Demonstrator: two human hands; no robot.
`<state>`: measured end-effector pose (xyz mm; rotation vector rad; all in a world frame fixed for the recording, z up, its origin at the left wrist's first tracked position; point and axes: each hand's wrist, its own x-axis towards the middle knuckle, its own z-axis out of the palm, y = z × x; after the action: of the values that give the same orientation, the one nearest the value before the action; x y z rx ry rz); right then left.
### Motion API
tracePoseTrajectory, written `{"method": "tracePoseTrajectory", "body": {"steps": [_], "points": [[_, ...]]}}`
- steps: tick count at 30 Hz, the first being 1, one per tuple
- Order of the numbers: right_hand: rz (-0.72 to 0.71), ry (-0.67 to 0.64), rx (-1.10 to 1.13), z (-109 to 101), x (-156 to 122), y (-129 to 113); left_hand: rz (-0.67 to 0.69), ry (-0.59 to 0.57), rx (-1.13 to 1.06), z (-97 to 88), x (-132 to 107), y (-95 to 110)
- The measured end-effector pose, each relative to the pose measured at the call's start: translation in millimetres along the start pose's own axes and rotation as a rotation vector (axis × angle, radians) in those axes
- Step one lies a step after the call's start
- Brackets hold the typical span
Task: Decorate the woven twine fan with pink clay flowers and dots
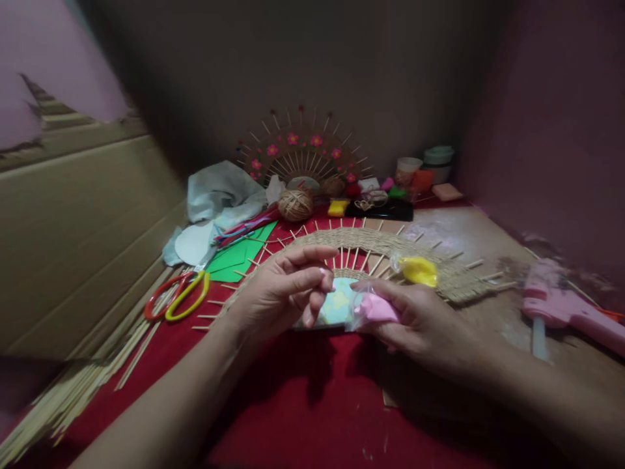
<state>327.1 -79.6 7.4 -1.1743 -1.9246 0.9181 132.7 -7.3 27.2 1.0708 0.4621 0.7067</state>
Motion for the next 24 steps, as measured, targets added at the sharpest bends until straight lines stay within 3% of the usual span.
{"method": "tracePoseTrajectory", "body": {"steps": [10, 17, 24], "points": [[-0.019, 0.001, 0.018, 0.7, -0.5, 1.2, 0.015, 0.012, 0.021, -3.6, 0.8, -3.9], [-0.001, 0.016, -0.019, 0.1, -1.0, 3.1, 0.030, -0.040, -0.017, 2.0, 0.5, -0.5], [-0.027, 0.000, 0.006, 0.1, 1.2, 1.0, 0.023, -0.068, 0.004, -5.3, -0.7, -1.3]]}}
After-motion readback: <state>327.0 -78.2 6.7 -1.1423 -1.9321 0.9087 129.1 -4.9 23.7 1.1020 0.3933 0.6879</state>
